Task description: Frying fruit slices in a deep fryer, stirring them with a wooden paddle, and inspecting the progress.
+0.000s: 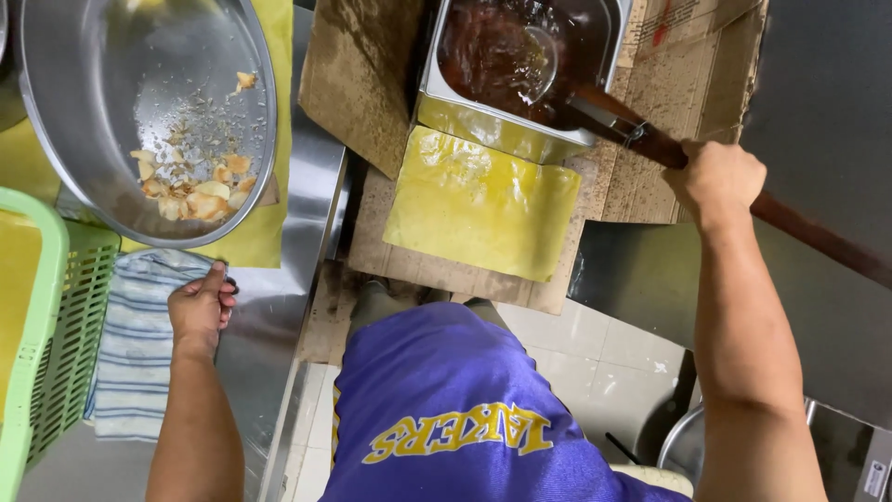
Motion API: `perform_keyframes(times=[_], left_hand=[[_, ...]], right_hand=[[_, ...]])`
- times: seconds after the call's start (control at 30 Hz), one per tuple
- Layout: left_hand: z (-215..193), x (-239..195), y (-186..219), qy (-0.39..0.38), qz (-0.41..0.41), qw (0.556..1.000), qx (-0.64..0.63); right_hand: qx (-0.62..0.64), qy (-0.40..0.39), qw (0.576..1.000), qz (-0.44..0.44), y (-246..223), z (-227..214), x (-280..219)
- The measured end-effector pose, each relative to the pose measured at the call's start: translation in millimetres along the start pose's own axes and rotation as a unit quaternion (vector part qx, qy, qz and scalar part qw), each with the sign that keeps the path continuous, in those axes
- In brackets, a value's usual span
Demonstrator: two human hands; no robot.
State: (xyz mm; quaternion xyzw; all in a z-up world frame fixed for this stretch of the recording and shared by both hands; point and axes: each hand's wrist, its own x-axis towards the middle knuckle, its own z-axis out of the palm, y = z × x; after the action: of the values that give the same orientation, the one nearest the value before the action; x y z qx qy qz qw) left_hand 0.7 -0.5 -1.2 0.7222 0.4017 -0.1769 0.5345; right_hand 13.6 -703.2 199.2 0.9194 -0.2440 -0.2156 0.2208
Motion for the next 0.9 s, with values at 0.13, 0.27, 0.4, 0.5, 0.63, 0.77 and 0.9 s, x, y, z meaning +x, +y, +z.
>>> perform_keyframes(times=[0.13, 0.27, 0.4, 0.5, 0.63, 0.77, 0.9], left_hand=[[0, -5, 4, -0.001, -0.002, 1.0, 0.002], [0, 9, -13, -0.001, 0.031, 1.0, 0.001], [1, 16, -18, -0.001, 0.062, 0.998, 0.006], [0, 15, -19, 0.001, 0.058, 0.998, 0.004], [-1, 14, -17, 0.0, 0.059, 0.998, 0.01], [0, 14, -16, -0.002, 0.056, 0.998, 0.003], [-1, 16, -19, 0.0, 0.054, 0.999, 0.004]], right_hand=[[0.053, -0.048, 0.997, 0.005, -20, -3, 6], [0.151, -0.037, 0.988, -0.006, -27, 9, 4], [0.252, -0.041, 0.967, -0.009, -22, 6, -17], [0.32, -0.071, 0.945, 0.019, -17, 32, -29], [0.389, -0.092, 0.916, 0.037, -17, 68, -54], [0.586, -0.114, 0.802, 0.023, -40, 121, -88], [0.77, -0.159, 0.618, 0.011, -74, 149, -125]])
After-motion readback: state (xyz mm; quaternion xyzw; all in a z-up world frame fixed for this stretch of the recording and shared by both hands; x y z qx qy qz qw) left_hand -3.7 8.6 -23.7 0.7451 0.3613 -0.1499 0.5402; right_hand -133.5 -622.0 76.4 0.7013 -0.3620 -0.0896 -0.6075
